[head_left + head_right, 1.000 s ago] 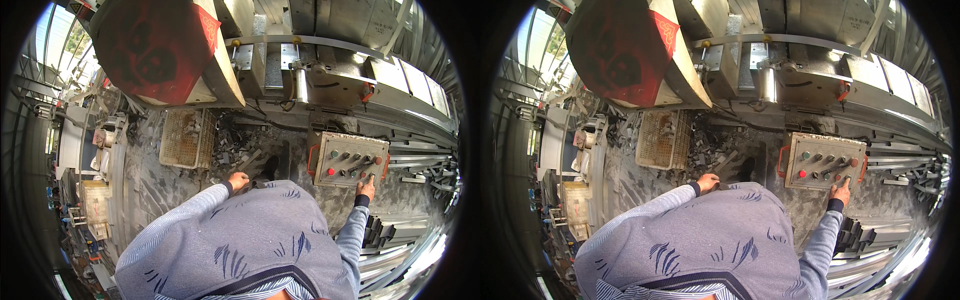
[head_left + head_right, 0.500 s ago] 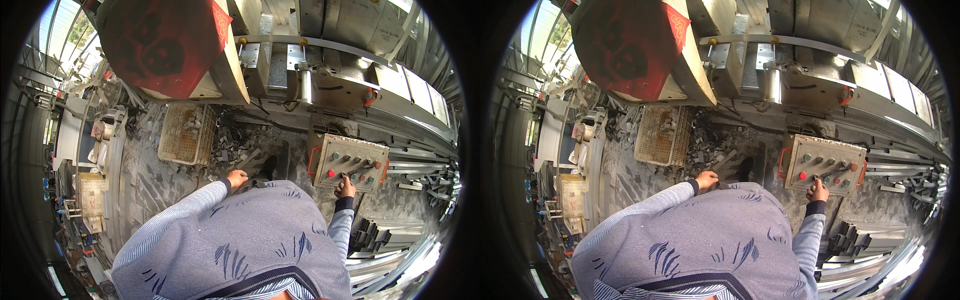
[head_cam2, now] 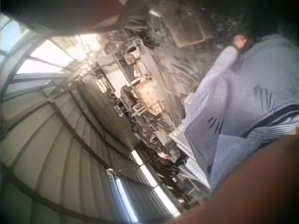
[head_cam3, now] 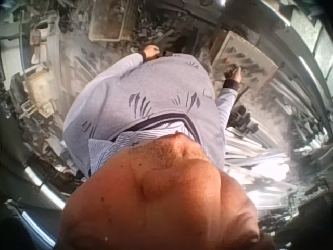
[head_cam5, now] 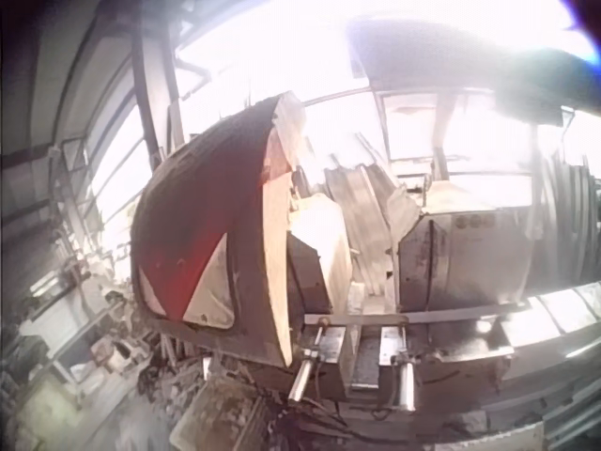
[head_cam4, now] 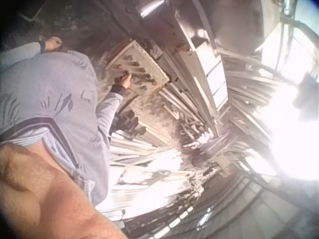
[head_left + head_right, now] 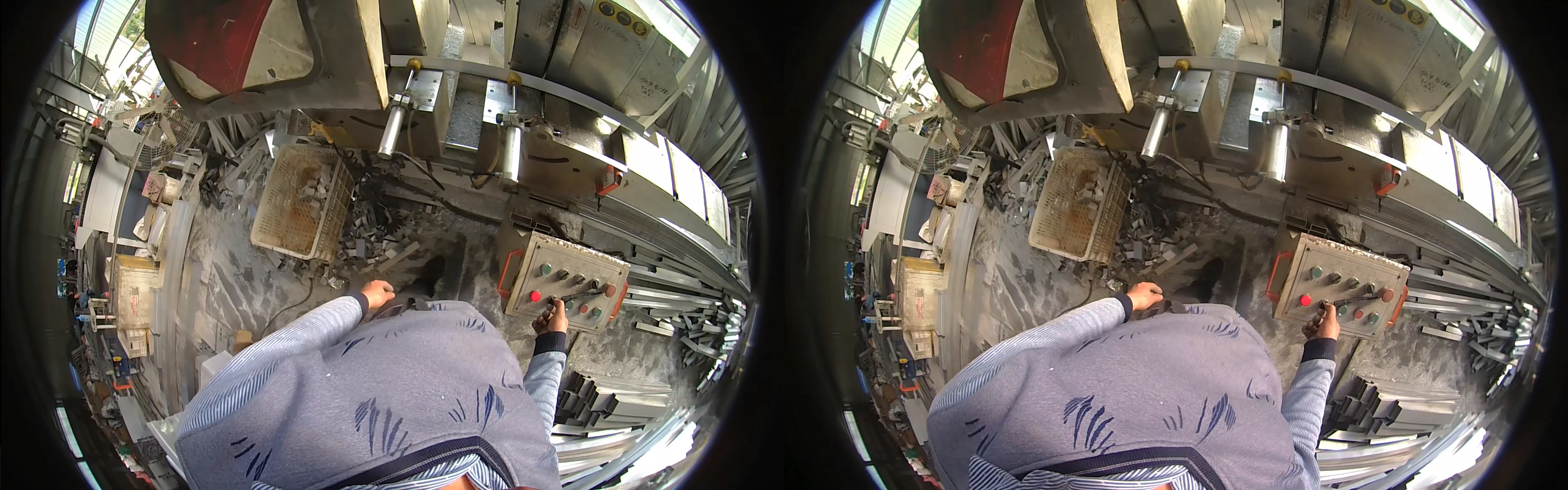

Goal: The person operates a metal cutting machine in a workshop. They repeatedly place metal profiles into the machine, press buttons on the control panel to cut, and remove the cut pieces.

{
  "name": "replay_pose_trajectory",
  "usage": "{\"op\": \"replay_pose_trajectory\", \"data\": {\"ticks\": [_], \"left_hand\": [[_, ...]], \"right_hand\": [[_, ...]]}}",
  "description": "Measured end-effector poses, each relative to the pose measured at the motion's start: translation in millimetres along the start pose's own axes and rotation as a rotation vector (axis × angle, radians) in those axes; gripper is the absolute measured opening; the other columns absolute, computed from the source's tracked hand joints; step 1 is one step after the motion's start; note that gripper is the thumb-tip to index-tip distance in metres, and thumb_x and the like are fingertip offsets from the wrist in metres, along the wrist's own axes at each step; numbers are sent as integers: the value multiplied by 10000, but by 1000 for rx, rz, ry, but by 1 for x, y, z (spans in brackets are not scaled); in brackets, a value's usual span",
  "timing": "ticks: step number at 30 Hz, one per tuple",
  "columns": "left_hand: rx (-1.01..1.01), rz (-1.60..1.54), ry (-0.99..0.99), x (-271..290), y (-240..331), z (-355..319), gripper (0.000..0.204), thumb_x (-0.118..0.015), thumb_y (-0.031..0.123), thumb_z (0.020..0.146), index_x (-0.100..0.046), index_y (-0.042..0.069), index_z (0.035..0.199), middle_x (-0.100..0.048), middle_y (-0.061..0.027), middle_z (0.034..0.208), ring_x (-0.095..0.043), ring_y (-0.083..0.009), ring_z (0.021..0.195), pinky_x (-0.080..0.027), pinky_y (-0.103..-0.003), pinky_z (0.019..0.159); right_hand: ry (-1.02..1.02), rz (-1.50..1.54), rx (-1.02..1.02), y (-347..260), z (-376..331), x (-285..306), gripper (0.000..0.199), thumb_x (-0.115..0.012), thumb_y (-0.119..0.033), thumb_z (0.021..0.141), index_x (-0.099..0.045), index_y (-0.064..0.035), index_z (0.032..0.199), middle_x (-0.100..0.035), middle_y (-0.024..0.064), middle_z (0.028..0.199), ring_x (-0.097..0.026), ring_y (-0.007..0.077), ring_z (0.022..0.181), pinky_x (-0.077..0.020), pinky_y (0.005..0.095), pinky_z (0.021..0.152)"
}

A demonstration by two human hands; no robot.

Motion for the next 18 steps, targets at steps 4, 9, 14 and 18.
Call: {"op": "replay_pose_trajectory", "data": {"ticks": [4,9,14,18], "left_hand": [[-32,-22,-11,2,20,5,332,-640,288,792,-654,90,1058,-646,-118,1080,-594,-277,1030,-455,-348,900],[-198,-61,30,28,90,4,334,-634,259,800,-637,70,1075,-643,-139,1070,-593,-284,1030,-457,-358,893],[-582,-105,111,90,227,2,305,-620,210,807,-617,46,1063,-637,-147,1037,-589,-308,1009,-465,-368,850],[-856,-67,424,177,331,6,261,-617,171,791,-613,42,1017,-616,-143,1014,-578,-318,977,-464,-378,845]], "right_hand": [[-2,16,-2,-2,-6,-7,230,-602,-369,773,-523,-162,715,-348,-44,491,-335,116,390,-283,263,392],[-20,21,3,-5,-8,-10,187,-582,-341,795,-544,-164,745,-360,-43,491,-352,118,404,-310,267,401],[-39,32,-24,1,0,-7,185,-592,-335,806,-538,-171,737,-386,-44,487,-391,127,406,-341,285,397],[-4,42,-22,4,6,1,170,-594,-330,811,-563,-177,745,-398,-48,511,-387,126,419,-350,293,417]]}}
Point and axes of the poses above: each hand's wrist, its own z-axis towards the middle knuckle, its own x-axis out of the back of the hand, y = z × x, the point moved 10 cm from there along z, towards the middle knuckle
